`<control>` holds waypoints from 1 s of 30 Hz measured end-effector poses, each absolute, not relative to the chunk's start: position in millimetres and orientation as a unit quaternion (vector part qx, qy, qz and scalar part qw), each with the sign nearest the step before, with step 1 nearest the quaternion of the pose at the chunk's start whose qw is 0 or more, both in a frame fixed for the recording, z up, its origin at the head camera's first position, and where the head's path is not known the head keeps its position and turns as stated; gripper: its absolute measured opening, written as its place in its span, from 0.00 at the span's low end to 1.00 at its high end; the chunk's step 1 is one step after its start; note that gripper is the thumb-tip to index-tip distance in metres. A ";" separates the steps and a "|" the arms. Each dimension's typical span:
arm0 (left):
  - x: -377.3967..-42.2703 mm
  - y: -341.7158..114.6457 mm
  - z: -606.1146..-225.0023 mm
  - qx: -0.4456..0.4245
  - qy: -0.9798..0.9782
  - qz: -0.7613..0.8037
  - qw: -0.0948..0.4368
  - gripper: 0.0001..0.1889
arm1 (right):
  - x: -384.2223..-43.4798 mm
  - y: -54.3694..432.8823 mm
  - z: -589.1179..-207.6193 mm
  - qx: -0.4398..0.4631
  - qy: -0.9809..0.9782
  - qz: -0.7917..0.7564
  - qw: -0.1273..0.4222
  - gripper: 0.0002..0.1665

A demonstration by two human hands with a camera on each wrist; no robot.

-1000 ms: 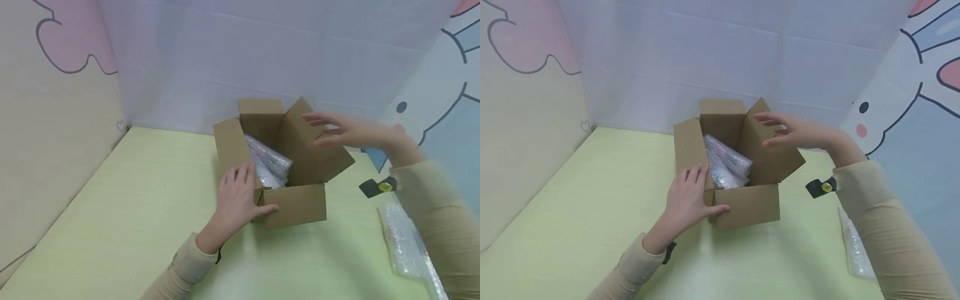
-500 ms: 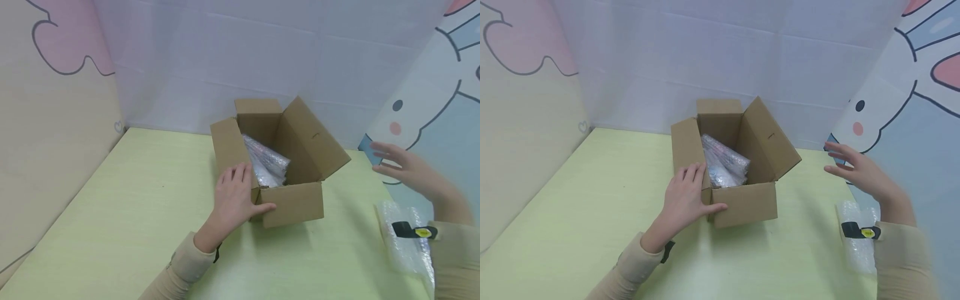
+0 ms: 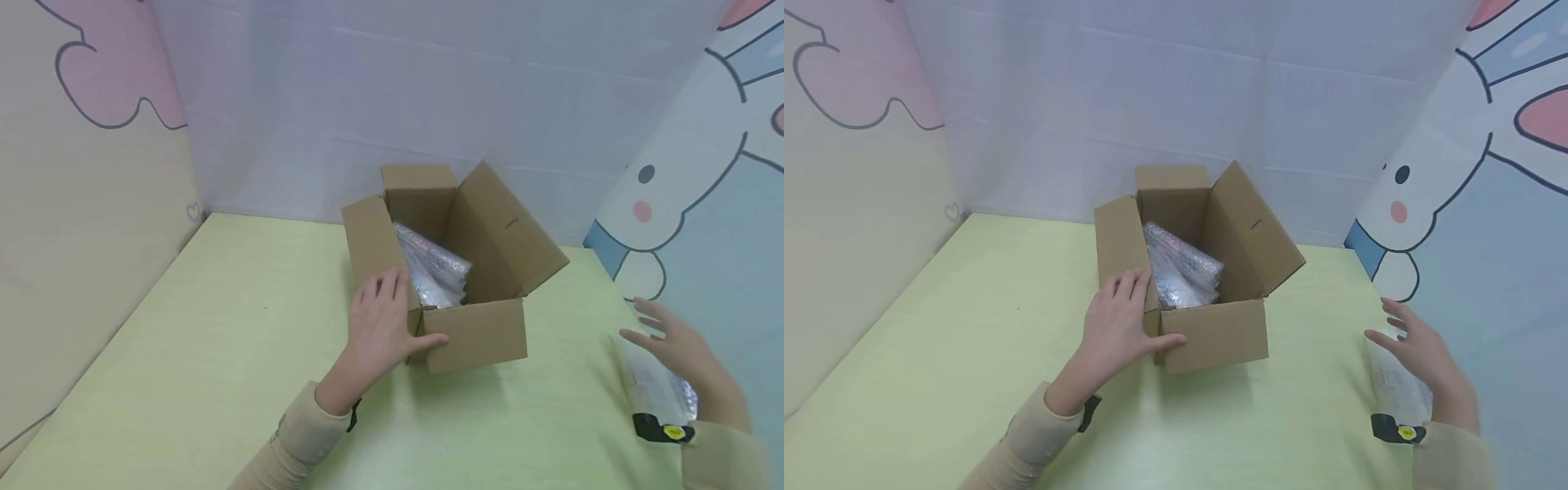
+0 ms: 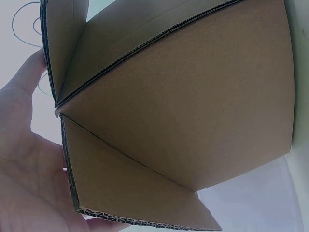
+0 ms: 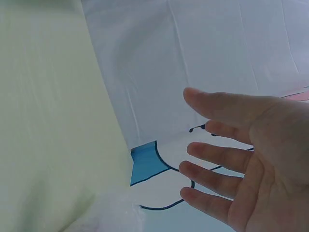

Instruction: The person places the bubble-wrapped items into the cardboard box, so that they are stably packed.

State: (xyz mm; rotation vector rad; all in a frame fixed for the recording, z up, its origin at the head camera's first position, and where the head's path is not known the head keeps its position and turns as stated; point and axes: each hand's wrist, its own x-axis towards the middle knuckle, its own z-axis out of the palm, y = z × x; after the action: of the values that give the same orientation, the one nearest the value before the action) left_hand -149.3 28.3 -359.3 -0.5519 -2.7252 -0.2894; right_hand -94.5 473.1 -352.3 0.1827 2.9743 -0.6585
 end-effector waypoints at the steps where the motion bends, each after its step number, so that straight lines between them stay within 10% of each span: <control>1: -149.4 28.3 -359.5 -0.195 -0.960 -0.102 0.174 0.61 | -92.5 475.2 -356.5 0.065 0.975 -0.209 0.043 0.50; 30: -150.4 28.7 -360.4 -0.198 -0.955 -0.107 0.195 0.61 | -90.4 487.0 -407.0 0.074 0.986 -0.137 0.054 0.44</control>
State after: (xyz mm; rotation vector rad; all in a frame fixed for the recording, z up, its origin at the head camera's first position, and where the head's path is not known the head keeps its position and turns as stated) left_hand -150.4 28.7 -360.4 -0.5555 -2.6763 -0.2997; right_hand -90.4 487.0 -407.0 0.2261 2.9954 -0.4170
